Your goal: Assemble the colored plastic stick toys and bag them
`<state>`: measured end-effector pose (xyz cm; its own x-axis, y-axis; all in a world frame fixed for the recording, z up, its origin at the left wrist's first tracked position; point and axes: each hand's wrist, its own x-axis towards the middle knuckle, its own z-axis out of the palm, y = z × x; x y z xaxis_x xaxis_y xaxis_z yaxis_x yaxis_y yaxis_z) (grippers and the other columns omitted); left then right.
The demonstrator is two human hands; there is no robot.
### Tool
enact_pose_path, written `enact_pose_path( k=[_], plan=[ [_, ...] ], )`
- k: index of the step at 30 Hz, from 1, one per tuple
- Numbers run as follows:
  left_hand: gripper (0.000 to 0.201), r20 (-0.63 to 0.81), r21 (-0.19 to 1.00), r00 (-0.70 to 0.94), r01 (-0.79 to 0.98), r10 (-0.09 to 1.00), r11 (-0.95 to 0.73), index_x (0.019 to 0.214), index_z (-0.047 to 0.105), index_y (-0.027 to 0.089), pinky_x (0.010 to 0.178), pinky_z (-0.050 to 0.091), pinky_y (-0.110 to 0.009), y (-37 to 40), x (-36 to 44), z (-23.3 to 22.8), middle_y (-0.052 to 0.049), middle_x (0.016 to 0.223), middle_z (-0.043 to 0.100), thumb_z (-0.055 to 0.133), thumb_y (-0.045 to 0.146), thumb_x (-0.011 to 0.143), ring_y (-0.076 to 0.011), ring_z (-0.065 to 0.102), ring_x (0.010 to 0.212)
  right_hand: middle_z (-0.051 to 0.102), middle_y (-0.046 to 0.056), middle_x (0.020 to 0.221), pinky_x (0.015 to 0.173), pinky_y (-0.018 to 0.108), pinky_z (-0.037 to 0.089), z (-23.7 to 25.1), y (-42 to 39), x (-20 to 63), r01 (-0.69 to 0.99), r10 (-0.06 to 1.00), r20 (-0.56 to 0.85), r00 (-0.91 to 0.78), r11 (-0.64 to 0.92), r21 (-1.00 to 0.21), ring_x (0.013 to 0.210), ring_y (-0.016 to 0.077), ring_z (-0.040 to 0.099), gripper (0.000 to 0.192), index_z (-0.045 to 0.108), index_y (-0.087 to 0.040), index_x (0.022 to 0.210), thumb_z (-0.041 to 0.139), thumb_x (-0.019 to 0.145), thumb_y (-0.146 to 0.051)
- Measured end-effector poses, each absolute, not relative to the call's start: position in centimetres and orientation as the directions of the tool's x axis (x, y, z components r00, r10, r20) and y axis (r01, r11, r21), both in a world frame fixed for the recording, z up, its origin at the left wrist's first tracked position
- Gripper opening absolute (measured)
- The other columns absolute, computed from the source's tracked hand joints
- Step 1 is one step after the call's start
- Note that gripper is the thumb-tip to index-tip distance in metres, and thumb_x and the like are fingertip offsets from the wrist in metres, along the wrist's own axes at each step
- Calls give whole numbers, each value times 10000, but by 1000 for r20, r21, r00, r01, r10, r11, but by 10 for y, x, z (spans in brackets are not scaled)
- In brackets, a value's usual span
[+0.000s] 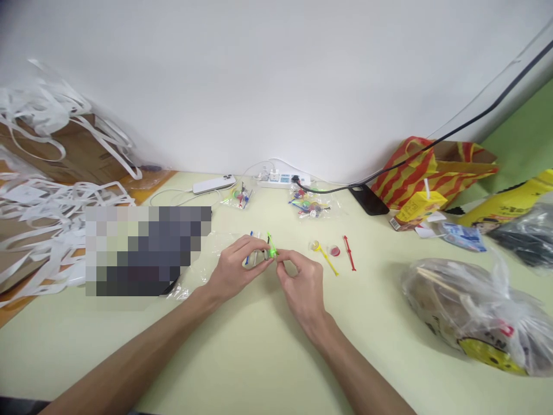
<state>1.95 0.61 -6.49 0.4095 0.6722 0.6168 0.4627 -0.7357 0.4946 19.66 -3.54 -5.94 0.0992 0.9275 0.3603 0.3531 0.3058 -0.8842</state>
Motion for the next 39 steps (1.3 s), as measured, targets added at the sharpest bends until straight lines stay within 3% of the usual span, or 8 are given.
enact_pose_path(
  k=[7,13,22,27,30,39],
  plan=[
    [155,613,533,379,449,693,-717,1067,642,224,936,521,-343,7,17,-67,-25,986,715,678,198,918,-165,657,916,794,36,1019,818,310,591,-62,-38,195,441,875,482,41,417,-795,923,217,764,187,702,-225,805,558,823,-108],
    [149,617,555,358,435,701,-709,1062,675,225,856,541,-325,8,17,-66,-29,962,738,684,206,915,-170,674,890,787,42,1028,809,325,602,-66,-39,195,535,805,592,-39,517,-668,908,208,759,224,691,-235,797,539,835,-75],
    [141,610,568,380,401,695,-718,1059,696,228,834,564,-341,6,16,-69,-42,980,760,685,228,918,-186,696,898,785,32,987,802,320,603,-67,-40,201,566,701,689,-183,649,-509,910,193,753,268,683,-239,871,516,861,-30],
    [153,625,540,393,406,675,-737,1075,690,225,845,569,-349,6,20,-69,-51,988,754,681,254,924,-189,698,905,787,23,936,722,307,594,-67,-34,206,574,740,665,-101,590,-568,785,182,747,232,690,-242,1039,560,907,-101],
    [199,643,518,393,410,657,-751,1125,673,226,869,560,-365,6,22,-70,-50,985,744,683,251,927,-194,690,923,783,41,992,776,337,583,-68,-29,208,597,765,636,-98,557,-577,853,205,743,215,688,-237,1097,560,944,-156],
    [342,636,510,398,426,662,-747,1257,606,244,948,564,-378,5,23,-73,-56,1083,725,688,272,926,-202,690,1034,774,38,950,784,348,538,-69,-24,212,596,859,500,-108,459,-659,838,221,719,196,706,-239,1067,563,937,-207]
  ],
)
